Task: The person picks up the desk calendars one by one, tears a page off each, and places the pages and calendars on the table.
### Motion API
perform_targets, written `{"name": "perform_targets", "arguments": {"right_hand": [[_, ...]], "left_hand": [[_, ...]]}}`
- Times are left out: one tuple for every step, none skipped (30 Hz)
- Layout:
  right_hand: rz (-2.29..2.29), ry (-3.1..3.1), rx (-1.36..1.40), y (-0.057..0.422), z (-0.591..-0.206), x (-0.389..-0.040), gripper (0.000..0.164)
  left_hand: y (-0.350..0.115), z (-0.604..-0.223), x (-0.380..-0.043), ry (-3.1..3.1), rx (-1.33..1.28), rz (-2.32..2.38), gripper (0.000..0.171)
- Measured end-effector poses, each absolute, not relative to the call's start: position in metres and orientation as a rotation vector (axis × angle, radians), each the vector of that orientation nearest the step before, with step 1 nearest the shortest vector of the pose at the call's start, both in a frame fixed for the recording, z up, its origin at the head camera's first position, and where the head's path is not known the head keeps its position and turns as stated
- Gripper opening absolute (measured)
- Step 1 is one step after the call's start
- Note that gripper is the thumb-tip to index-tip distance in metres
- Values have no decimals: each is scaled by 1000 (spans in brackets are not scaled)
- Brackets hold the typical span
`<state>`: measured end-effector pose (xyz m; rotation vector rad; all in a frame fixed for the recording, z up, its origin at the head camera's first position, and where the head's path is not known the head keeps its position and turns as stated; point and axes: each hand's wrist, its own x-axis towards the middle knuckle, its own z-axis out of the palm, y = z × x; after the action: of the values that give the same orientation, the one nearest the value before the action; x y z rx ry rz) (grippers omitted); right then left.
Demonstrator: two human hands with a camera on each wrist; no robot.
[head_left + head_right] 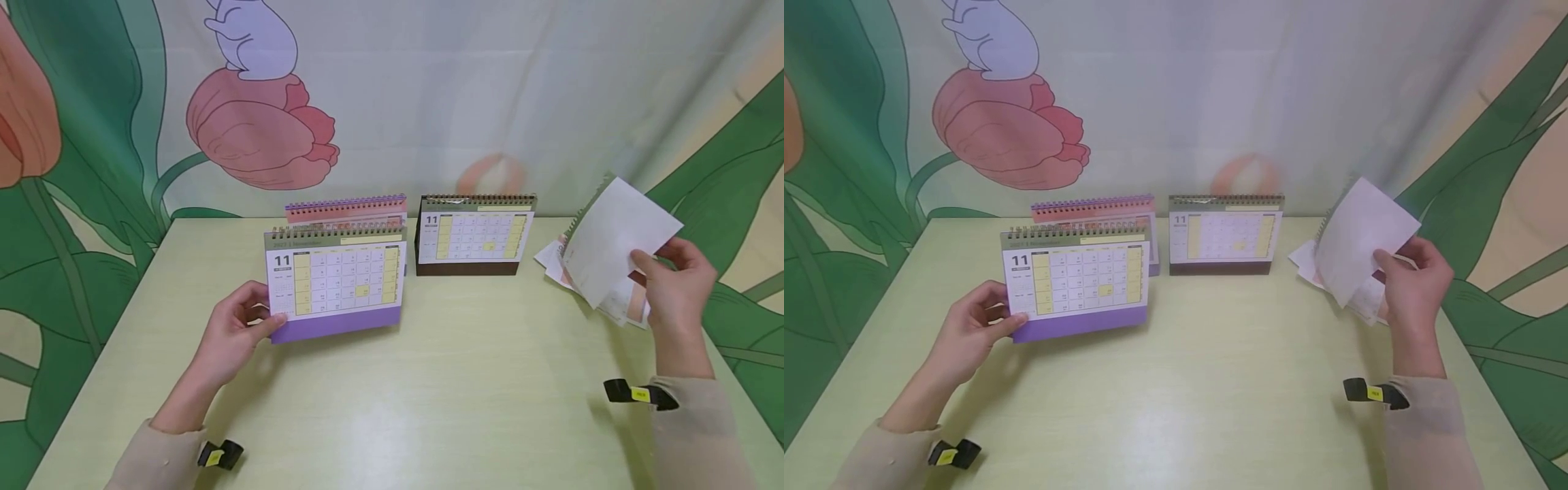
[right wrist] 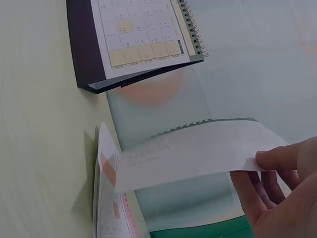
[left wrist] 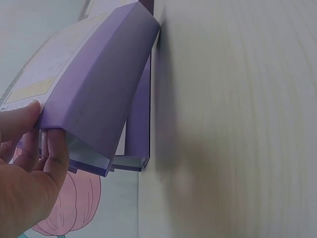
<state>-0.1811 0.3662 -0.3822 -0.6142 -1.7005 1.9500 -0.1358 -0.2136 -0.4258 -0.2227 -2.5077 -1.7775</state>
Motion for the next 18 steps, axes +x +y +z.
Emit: {"name": "perform_targets", "arguments": {"right_hand": [[1947,-1689,-606,366,-382,-181,31],[1942,-1681,-597,367,-383,-180,30],[1929,-1681,-589,367,-383,-180,29],[1916,-1682,-580,367,-384,-180,29],[1894,-1693,-570,366,-385,-180,28],[1866,-1711,-559,366,-386,-180,27],[1834,-1726,-549,366,-387,-180,27],[1790,-1752,-544,365,-388,-180,26],[1725,-1798,-544,365,-390,-181,25],[1654,-1845,-549,365,-391,-181,24],[1573,-1897,-560,364,-393,-182,23],[1498,-1942,-575,364,-394,-183,22],[1417,-1985,-589,363,-395,-184,21],[1337,-2029,-607,363,-396,-186,22],[1267,-2063,-620,363,-397,-187,23],[1219,-2077,-615,363,-399,-189,24],[1178,-2084,-601,363,-401,-190,24],[1136,-2093,-580,363,-402,-191,25]], "left_hand": [[-214,-426,-136,-2505,-228,-1779,26],[-214,-426,-136,-2501,-232,-1784,26],[-214,-426,-136,-2497,-236,-1787,27],[-214,-426,-136,-2495,-237,-1791,27],[-214,-426,-136,-2493,-239,-1793,27],[-213,-426,-136,-2491,-237,-1796,27],[-213,-427,-136,-2491,-235,-1797,27],[-213,-427,-136,-2489,-231,-1803,27],[-213,-427,-136,-2488,-229,-1805,27],[-212,-427,-136,-2487,-226,-1808,27],[-212,-427,-136,-2486,-226,-1810,27],[-212,-428,-137,-2486,-225,-1812,27],[-212,-428,-136,-2485,-225,-1812,27],[-212,-428,-136,-2481,-226,-1815,27],[-212,-428,-136,-2481,-228,-1814,27],[-212,-428,-136,-2481,-227,-1813,27],[-212,-428,-136,-2481,-227,-1812,27],[-212,-427,-136,-2481,-226,-1812,27]]}}
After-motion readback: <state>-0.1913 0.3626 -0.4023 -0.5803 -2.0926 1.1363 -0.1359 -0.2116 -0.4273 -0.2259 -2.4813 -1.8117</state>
